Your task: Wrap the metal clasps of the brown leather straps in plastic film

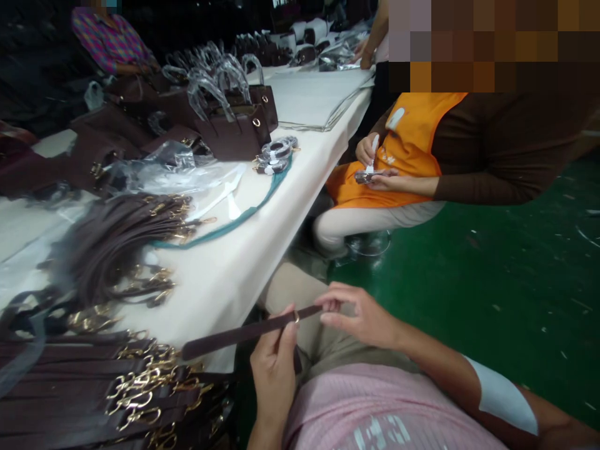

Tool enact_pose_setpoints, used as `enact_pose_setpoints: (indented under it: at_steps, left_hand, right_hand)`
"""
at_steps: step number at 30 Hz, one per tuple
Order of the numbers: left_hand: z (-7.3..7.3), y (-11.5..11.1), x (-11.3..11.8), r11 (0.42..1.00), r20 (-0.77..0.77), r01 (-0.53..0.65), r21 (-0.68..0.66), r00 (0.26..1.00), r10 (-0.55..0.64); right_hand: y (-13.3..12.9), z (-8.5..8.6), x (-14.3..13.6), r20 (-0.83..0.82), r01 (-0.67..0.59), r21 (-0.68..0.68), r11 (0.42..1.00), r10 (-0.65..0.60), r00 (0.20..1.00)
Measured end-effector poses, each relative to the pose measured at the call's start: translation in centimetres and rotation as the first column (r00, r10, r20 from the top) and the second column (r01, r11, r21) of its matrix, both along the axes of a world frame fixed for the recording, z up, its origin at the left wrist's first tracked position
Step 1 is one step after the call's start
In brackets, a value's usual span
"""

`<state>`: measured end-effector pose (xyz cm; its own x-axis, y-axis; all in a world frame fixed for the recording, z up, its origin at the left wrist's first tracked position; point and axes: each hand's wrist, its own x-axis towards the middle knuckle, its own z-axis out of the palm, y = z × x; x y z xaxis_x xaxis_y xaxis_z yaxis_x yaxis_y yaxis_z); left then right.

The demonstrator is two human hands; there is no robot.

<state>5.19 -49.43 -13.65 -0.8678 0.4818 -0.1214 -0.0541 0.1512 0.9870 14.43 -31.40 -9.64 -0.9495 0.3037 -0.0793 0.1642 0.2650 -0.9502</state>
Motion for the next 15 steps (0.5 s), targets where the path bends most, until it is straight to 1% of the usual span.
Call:
enact_pose_setpoints:
  at_steps: [1, 2, 4, 5, 6, 7, 8, 9, 10, 11, 13, 15]
  left_hand:
    - [-0.1, 0.3, 0.2, 0.996, -0.134, 0.061, -0.060, 0.989, -0.068]
    - [-0.2, 0.6, 0.4, 0.988, -0.267, 0.118, -0.102, 0.953, -0.141]
    - [-0.7, 1.1, 0.9, 0.966, -0.480, 0.190, -0.172, 0.840, -0.251]
    - [-0.9, 1.3, 1.1, 0.959, -0.548, 0.199, -0.203, 0.788, -0.280]
    - [-1.1, 1.5, 1.4, 0.954, -0.588, 0.199, -0.225, 0.753, -0.295]
    - [-1.3, 1.5, 1.6, 0.952, -0.601, 0.198, -0.235, 0.740, -0.302]
    - [-1.4, 1.5, 1.8, 0.950, -0.587, 0.209, -0.234, 0.748, -0.309]
    - [-1.4, 1.5, 2.0, 0.948, -0.550, 0.232, -0.217, 0.774, -0.315]
    - [-1.4, 1.5, 2.1, 0.947, -0.492, 0.260, -0.188, 0.809, -0.320]
    - [-1.3, 1.4, 2.2, 0.946, -0.416, 0.283, -0.158, 0.850, -0.324]
    - [-0.8, 1.3, 2.2, 0.949, -0.237, 0.295, -0.111, 0.919, -0.314]
    - [-0.3, 1.4, 2.0, 0.961, -0.060, 0.264, -0.076, 0.961, -0.269]
  right_hand:
    - [-0.9, 0.5, 0.0, 0.002, 0.004, -0.018, 1.000, -0.004, 1.000]
    - [-1.6, 0.8, 0.1, 0.012, 0.010, -0.022, 1.000, -0.010, 1.000]
    - [-2.6, 1.0, 0.1, 0.037, 0.056, 0.013, 0.998, -0.056, 0.998]
    - [-2.7, 0.8, 0.0, 0.047, 0.093, 0.027, 0.995, -0.094, 0.994]
    - [-2.8, 0.6, 0.1, 0.057, 0.132, 0.010, 0.991, -0.133, 0.990]
    - [-2.6, 0.2, 0.1, 0.070, 0.169, -0.054, 0.984, -0.165, 0.984]
    - [-2.4, -0.3, 0.1, 0.090, 0.197, -0.165, 0.966, -0.184, 0.979]
    - [-2.2, -0.7, 0.2, 0.118, 0.217, -0.301, 0.928, -0.190, 0.975]
    - [-1.9, -1.1, 0.3, 0.145, 0.232, -0.431, 0.872, -0.187, 0.972]
    - [-1.7, -1.4, 0.4, 0.164, 0.241, -0.533, 0.811, -0.180, 0.970]
    - [-1.4, -1.7, 0.5, 0.176, 0.244, -0.650, 0.719, -0.170, 0.970]
    - [-1.3, -1.9, 0.7, 0.184, 0.242, -0.717, 0.654, -0.156, 0.970]
